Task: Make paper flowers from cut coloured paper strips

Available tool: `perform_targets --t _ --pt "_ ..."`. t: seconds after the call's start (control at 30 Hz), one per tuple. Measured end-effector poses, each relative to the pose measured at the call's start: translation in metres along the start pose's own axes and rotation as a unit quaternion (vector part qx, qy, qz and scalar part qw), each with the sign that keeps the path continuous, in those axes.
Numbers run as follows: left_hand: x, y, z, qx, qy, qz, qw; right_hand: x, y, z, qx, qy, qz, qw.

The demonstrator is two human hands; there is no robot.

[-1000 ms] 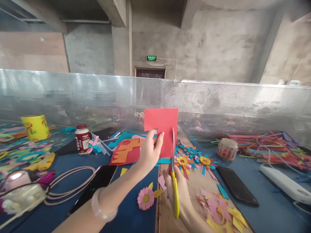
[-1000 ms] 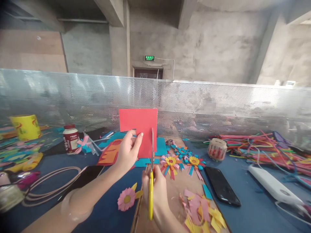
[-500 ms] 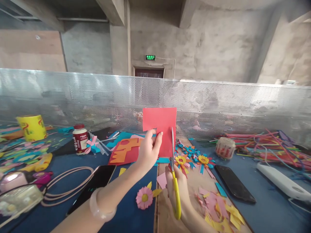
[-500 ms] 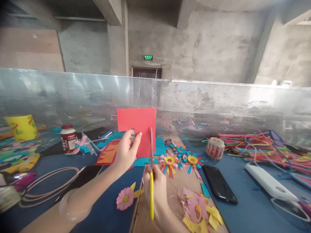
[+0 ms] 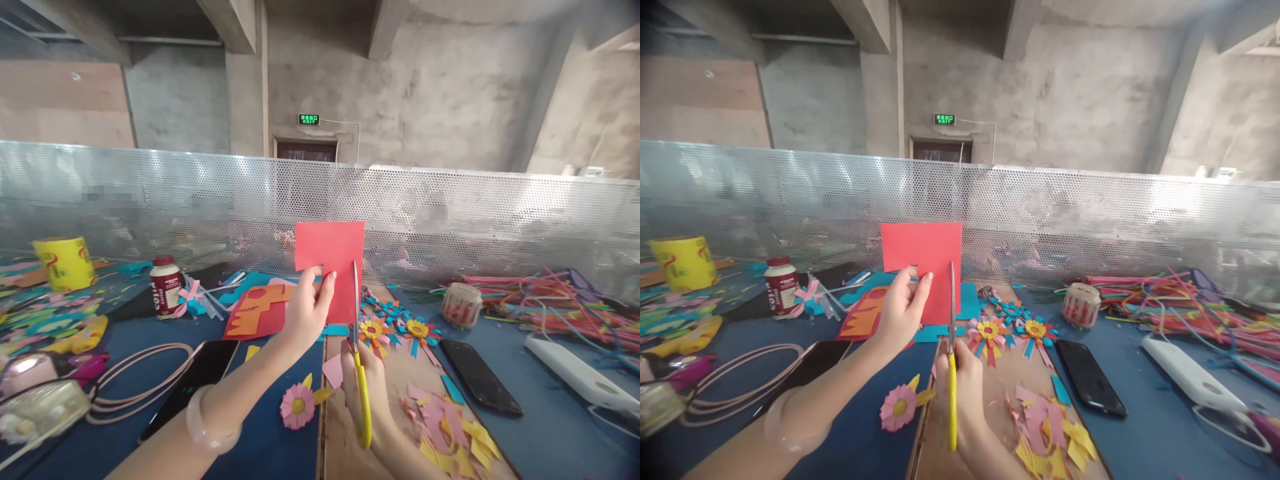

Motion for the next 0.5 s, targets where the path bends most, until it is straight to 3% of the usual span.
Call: perform_targets --t 0.3,0.5 --pt "-0.002 -0.001 0.002 -0.025 0.004 -0.004 1.000 0.005 0.003 -0.002 0.036 -0.010 -0.006 0.999" --pt "-0.027 0.004 0.025 -0.035 -0.020 0.017 0.999 0.001 -0.004 -0.016 0.056 0.080 -0.045 0.994"
Point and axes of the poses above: each hand's wrist, its own z-axis towards the middle knuckle, its own x-axis out of the palm, y = z × x, the point moved 1 cm from there along z, towards the middle knuckle, and after that the axes turned 8 degrees about z, right-handed, at the moved point
